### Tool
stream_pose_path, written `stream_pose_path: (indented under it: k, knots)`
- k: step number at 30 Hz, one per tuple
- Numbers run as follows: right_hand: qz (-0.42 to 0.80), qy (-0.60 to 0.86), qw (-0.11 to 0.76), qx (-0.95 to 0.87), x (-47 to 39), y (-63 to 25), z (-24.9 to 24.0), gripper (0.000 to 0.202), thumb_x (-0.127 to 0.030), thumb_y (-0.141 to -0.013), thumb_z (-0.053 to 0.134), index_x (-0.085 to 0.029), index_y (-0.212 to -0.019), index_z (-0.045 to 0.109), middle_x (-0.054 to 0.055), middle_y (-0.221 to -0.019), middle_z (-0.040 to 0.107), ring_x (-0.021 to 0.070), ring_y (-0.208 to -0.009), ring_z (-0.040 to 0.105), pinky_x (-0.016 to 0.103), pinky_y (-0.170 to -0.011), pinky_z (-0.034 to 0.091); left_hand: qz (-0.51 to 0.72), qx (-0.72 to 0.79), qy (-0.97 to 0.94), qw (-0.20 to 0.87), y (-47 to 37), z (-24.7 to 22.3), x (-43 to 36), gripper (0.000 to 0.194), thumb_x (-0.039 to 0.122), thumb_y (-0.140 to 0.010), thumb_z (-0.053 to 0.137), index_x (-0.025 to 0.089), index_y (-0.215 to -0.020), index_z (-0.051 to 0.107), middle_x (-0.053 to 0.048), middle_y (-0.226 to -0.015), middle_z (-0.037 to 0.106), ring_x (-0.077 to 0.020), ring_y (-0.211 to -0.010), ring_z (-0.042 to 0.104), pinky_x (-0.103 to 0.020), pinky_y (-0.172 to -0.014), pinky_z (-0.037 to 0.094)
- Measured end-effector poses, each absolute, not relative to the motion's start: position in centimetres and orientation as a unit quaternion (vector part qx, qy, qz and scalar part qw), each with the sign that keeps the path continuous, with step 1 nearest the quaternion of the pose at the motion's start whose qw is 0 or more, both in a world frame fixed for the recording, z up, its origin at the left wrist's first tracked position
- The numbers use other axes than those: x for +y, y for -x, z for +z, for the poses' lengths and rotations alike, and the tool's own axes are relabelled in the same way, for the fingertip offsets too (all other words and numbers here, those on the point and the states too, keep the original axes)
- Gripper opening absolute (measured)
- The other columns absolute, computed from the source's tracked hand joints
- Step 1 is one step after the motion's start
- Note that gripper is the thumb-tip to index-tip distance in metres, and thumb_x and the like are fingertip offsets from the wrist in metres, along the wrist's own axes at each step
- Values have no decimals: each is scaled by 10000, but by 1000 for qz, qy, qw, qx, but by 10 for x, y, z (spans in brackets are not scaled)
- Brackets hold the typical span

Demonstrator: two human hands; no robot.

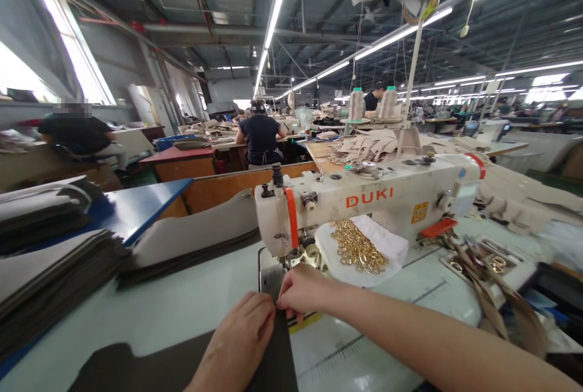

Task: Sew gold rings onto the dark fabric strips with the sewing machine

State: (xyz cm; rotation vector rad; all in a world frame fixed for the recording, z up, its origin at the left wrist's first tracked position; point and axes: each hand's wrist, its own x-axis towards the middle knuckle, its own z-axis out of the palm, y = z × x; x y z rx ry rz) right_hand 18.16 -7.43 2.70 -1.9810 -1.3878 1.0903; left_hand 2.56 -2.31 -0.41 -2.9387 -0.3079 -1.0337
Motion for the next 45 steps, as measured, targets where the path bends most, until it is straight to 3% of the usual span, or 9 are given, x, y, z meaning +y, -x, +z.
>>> stream_pose_path:
  k: [4, 8, 10, 15, 35, 42, 45]
  knots:
    - [269, 738, 237, -572, -88, -185, 26, 94, -198, -743, 619, -170, -740, 708, 41, -681, 704, 209, -678, 671, 268, -590, 480, -317, -104, 943, 2, -27, -4, -23, 224, 92, -855, 414, 206, -737, 565, -13, -689, 635, -187, -639, 639, -312, -599, 555]
    - [158, 696, 234, -660, -107, -192, 16, 179, -196, -837, 559, -185, -917, 718, 76, -948, 712, 227, -913, 629, 317, -808, 438, -313, -105, 944, -15, -27, -7, -21, 196, 96, -857, 430, 203, -761, 564, -19, -724, 647, -190, -666, 640, -325, -620, 561]
    - [113, 659, 225, -709, -115, -195, 9, 187, -202, -874, 533, -201, -953, 702, 64, -970, 688, 210, -952, 590, 302, -845, 411, -319, -99, 942, -17, -27, -8, -20, 182, 101, -855, 440, 205, -771, 563, -19, -738, 656, -189, -674, 642, -324, -632, 564]
    - [-55, 585, 185, -787, -121, -199, -5, 132, -193, -894, 515, -205, -879, 645, 23, -846, 624, 184, -847, 535, 267, -746, 415, -345, -97, 933, -17, -29, -9, -20, 196, 81, -840, 435, 212, -771, 564, -8, -728, 662, -174, -661, 648, -295, -629, 564]
    - [-82, 552, 159, -814, -126, -201, 2, 96, -183, -909, 528, -175, -915, 623, 26, -839, 620, 185, -817, 532, 277, -752, 426, -329, -109, 936, -54, -28, -6, -20, 190, 93, -826, 453, 220, -750, 571, 4, -722, 676, -157, -661, 648, -269, -638, 561]
    - [-109, 464, 88, -875, -162, -207, 16, 135, -200, -925, 556, -148, -1032, 620, 27, -892, 643, 194, -868, 545, 308, -764, 432, -329, -103, 937, -45, -29, -7, -20, 189, 110, -861, 449, 219, -771, 574, -6, -747, 681, -170, -688, 645, -295, -665, 574]
    - [-128, 449, 77, -881, -165, -203, 18, 170, -221, -934, 540, -150, -1072, 611, 55, -1030, 652, 200, -938, 553, 317, -796, 432, -332, -102, 937, -39, -29, -7, -20, 184, 98, -858, 454, 218, -786, 574, -6, -754, 683, -169, -696, 646, -292, -675, 574]
